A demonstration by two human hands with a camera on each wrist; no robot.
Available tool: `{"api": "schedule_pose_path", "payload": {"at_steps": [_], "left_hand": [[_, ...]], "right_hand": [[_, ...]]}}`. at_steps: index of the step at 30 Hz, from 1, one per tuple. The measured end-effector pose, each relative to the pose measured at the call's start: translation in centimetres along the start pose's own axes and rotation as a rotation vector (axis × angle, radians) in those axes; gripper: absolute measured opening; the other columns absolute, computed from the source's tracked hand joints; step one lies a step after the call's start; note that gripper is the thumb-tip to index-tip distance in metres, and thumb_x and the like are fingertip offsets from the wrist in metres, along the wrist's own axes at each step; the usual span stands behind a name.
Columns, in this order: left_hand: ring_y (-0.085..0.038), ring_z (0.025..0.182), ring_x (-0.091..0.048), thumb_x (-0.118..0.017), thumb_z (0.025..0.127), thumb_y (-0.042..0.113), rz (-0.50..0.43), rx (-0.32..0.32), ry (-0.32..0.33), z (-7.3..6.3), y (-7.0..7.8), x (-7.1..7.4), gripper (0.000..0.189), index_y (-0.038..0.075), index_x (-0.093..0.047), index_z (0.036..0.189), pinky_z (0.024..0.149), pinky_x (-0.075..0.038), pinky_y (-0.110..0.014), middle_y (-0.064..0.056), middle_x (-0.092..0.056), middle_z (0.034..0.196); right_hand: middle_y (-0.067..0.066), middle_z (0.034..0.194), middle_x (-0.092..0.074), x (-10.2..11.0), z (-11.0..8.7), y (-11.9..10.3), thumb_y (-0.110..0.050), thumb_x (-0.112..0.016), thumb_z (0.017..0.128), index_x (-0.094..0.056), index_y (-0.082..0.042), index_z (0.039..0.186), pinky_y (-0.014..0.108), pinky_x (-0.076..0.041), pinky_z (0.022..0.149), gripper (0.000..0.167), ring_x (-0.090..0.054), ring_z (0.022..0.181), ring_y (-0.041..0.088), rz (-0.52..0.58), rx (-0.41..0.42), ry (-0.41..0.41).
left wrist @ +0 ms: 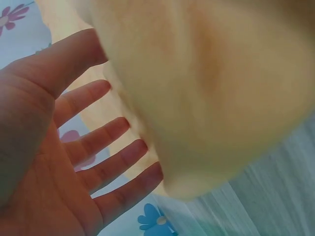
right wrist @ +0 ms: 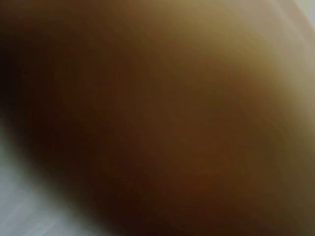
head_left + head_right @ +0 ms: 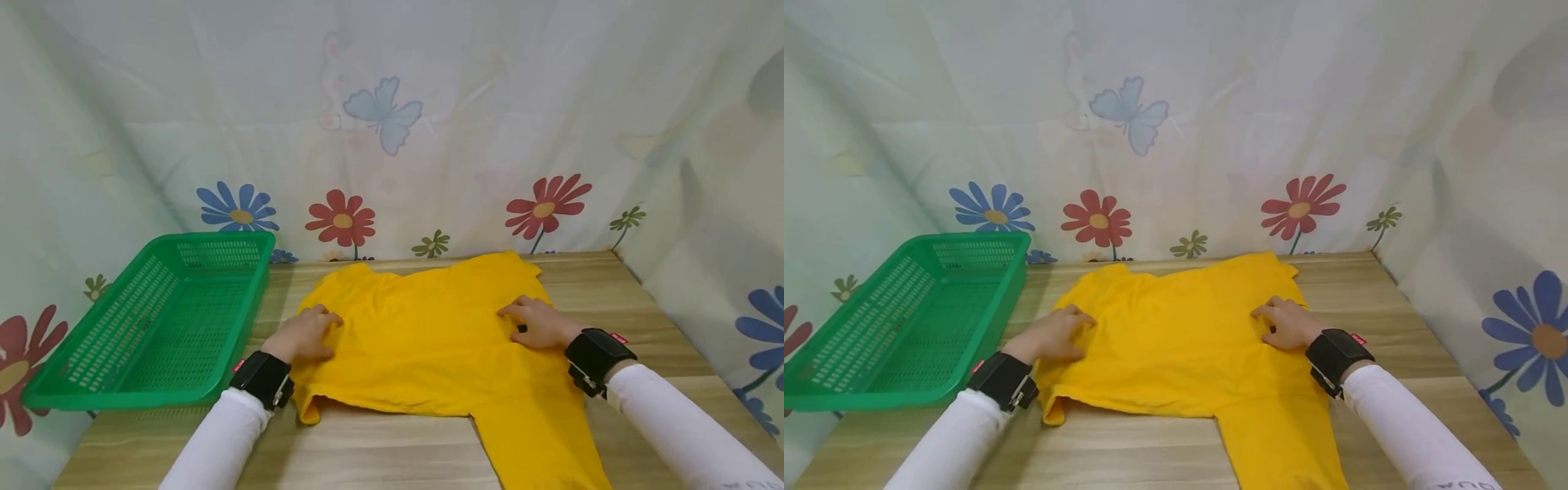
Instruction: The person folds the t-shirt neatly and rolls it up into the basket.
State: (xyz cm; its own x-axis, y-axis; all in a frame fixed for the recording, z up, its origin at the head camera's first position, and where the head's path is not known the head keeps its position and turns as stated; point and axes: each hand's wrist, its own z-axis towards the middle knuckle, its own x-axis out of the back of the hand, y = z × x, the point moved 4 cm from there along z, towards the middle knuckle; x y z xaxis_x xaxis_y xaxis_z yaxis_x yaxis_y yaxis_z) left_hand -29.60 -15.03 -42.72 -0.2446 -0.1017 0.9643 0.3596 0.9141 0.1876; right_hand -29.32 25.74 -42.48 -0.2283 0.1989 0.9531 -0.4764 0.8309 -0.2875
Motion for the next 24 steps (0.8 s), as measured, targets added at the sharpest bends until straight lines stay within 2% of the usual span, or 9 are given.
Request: {"api": "schedule_pose_path", "payload": {"at_steps": [7,17,21,24], "left_hand": [[-0.034,0.118,-0.047,-0.075,0.079,0.03,-0.017,0.003,-0.001,0.8,-0.1,0.4,0.055,0.015,-0.057,0.129,0.099,-0.04,-0.051,-0.016,-0.048,0.134],[-0.033,0.119,-0.046,-0.073,0.08,0.03,-0.035,0.017,0.017,2.2,-0.6,0.3,0.053,0.014,-0.057,0.129,0.103,-0.037,-0.049,-0.015,-0.049,0.135],[-0.032,0.111,-0.051,-0.072,0.082,0.03,-0.014,-0.024,0.093,1.5,-0.6,0.3,0.047,0.012,-0.059,0.124,0.099,-0.041,-0.046,-0.014,-0.053,0.126],[-0.032,0.103,-0.053,-0.072,0.082,0.029,0.011,-0.053,0.175,0.1,-0.2,0.9,0.044,0.009,-0.061,0.12,0.094,-0.044,-0.045,-0.014,-0.056,0.118]], "right_hand": [[0.024,0.119,-0.051,0.0,1.0,1.0,-0.023,-0.068,0.086,-0.056,-0.005,0.128,0.058,-0.041,0.092,0.048,-0.05,0.099,0.038,-0.016,-0.049,0.001],[0.025,0.12,-0.051,0.0,2.0,1.9,-0.022,-0.068,0.086,-0.055,-0.005,0.129,0.059,-0.04,0.095,0.048,-0.05,0.101,0.04,-0.02,-0.079,0.019],[0.025,0.119,-0.052,0.1,1.8,1.7,-0.022,-0.068,0.086,-0.055,-0.004,0.127,0.059,-0.04,0.094,0.047,-0.051,0.101,0.04,-0.024,-0.056,0.041],[0.023,0.117,-0.053,0.5,1.2,1.1,-0.019,-0.069,0.084,-0.056,-0.002,0.126,0.058,-0.042,0.092,0.046,-0.051,0.1,0.039,-0.023,-0.013,0.079]]}}
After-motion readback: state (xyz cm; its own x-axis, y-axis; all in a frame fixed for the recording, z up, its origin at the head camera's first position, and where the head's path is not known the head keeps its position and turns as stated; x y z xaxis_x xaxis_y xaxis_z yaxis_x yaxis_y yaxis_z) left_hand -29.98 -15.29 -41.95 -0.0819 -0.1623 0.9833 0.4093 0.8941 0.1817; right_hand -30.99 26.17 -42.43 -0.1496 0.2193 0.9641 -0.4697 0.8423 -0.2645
